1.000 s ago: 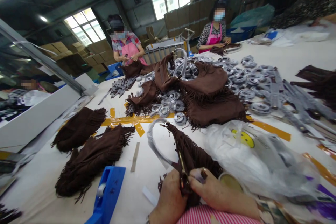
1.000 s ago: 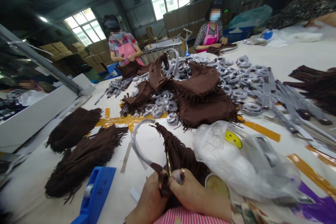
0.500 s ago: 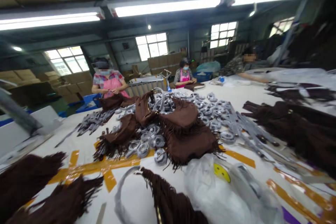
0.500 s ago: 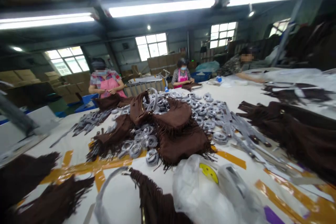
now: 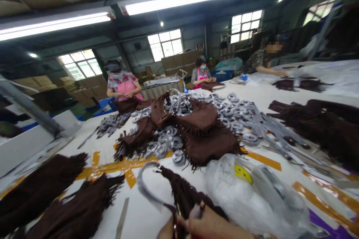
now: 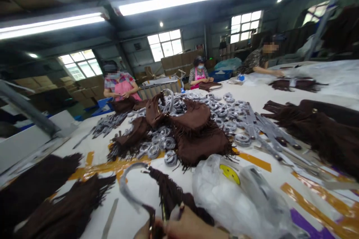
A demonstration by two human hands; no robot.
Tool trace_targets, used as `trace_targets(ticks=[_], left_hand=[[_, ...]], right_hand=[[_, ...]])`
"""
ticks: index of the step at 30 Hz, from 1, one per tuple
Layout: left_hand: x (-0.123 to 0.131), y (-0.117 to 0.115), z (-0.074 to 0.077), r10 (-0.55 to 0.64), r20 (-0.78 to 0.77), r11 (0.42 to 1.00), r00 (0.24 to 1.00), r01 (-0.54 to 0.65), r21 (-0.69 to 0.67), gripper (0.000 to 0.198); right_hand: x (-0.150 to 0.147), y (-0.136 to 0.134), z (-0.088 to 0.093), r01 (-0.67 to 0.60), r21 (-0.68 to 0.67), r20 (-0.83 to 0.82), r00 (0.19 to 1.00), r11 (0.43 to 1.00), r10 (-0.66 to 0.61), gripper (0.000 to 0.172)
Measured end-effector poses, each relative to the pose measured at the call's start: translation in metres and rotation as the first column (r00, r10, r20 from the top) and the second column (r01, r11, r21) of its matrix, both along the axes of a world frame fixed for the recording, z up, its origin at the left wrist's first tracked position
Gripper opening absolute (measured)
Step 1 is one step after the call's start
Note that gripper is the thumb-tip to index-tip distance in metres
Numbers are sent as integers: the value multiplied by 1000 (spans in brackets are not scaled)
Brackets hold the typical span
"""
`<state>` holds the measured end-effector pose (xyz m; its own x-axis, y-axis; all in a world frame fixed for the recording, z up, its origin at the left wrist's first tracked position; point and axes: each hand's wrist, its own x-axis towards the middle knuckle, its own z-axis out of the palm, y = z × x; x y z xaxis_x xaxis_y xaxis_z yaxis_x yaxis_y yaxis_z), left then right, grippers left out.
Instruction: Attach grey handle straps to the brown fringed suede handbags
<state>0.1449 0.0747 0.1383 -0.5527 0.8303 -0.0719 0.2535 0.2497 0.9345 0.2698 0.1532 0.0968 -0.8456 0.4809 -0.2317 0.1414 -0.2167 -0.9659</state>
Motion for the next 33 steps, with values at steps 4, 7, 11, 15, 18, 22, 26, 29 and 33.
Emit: trace_targets(ticks=[4,7,11,15,18,22,26,29,33], left_hand=[[8,-47,-23,-44,12,995,999,44,-86,29],[3,-50,-30,-86,40,989,995,90,-115,27],[-4,-49,-29,-52,43,987,998,58,-150,25],[-5,-54,-28,-57,112,984,992,74,-160,28],[-6,-58,-30,-56,179,986,982,84,-148,33],[-10,-60,-32,-62,143,992,988,77,-104,34],[-10,-59,-31,-92,95,995,991,96,-35,32],[-8,-59,-29,-55,96,993,994,65,-102,31],[-8,-61,-26,-29,109,982,994,49,-182,32]], right_hand=[[-5,-8,-15,-64,-108,64,995,992,71,59],[1,1,-23,-116,-138,27,992,984,121,65],[4,6,-35,-121,-159,-36,992,980,117,59],[-3,0,-46,35,-215,-3,999,976,-36,55],[-6,-5,-46,77,-239,6,997,968,-78,54],[-7,-8,-43,91,-305,-11,995,948,-99,49],[-7,-10,-45,95,-287,1,995,953,-99,43],[-9,-10,-46,108,-291,-6,993,951,-115,39],[-11,-11,-37,106,-177,47,994,978,-99,40]])
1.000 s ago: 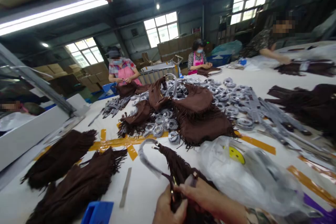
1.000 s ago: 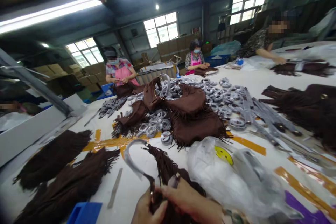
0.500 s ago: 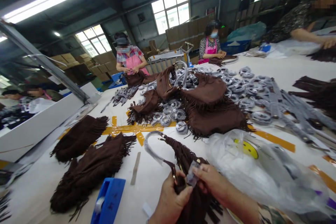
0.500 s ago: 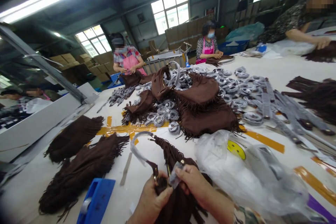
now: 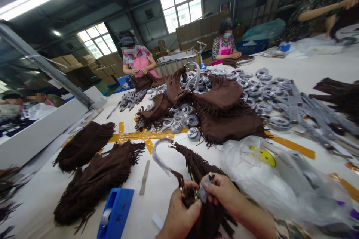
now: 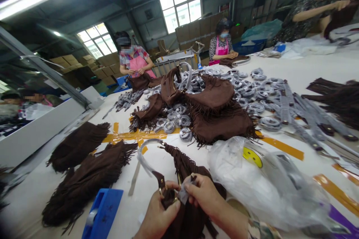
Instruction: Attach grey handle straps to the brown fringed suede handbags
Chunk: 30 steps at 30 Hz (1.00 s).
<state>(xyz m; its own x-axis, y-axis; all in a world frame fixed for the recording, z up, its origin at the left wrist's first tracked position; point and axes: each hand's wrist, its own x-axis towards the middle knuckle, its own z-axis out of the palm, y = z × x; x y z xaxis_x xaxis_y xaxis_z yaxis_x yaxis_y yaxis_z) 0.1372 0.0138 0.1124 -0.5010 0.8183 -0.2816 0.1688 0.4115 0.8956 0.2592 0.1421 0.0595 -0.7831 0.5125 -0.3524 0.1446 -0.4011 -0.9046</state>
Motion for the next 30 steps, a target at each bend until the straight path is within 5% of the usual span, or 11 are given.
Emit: trace_targets(ticks=[9,22,27,30], left_hand=[[5,11,1,68,-9,997,998,-68,-42,27],[-5,16,-1,105,-41,991,994,-108,-74,18],[-6,19,1,123,-3,991,992,-123,-52,17],[-7,19,3,49,27,997,998,-48,-52,17]], right_hand=[[-1,-3,18,10,113,11,1000,994,-11,30],[5,11,-4,241,-242,-105,956,940,-272,41],[12,8,-2,-35,-111,-113,993,993,22,47],[7,2,3,-65,-12,-58,996,998,65,48]])
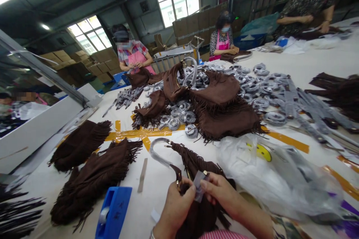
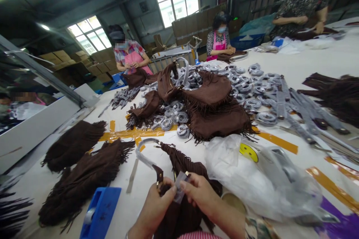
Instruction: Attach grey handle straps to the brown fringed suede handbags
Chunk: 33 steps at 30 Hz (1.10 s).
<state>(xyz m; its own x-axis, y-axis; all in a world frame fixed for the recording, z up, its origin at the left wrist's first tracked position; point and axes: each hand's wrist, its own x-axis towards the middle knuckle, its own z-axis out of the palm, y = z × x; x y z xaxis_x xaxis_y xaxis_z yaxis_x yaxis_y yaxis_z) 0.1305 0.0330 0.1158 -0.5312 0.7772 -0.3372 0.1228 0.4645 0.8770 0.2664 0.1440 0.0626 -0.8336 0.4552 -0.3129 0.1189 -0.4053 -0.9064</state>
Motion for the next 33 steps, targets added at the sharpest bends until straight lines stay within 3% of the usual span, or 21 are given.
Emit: trace_targets(ticks=[4,15,20,27,30,33], left_hand=[[-4,-4,0,-45,41,999,998,44,19,21],[-7,-4,-1,-62,149,994,987,49,93,32],[-9,-5,-9,-60,111,998,992,56,38,33],[-7,0,-3,-106,36,993,994,108,-45,28],[-7,0,-7,-100,24,993,995,102,-65,31],[-11,-4,-17,-72,2,994,997,72,-78,35]], right_hand=[[-8,1,2,90,57,17,996,994,-91,45],[-8,3,-2,137,68,20,990,988,-139,41],[-6,7,-2,169,81,33,985,982,-172,43],[-5,13,-12,248,78,16,968,966,-250,41],[-6,17,-1,349,45,1,937,936,-349,42],[15,35,32,492,-10,-50,869,870,-492,41]])
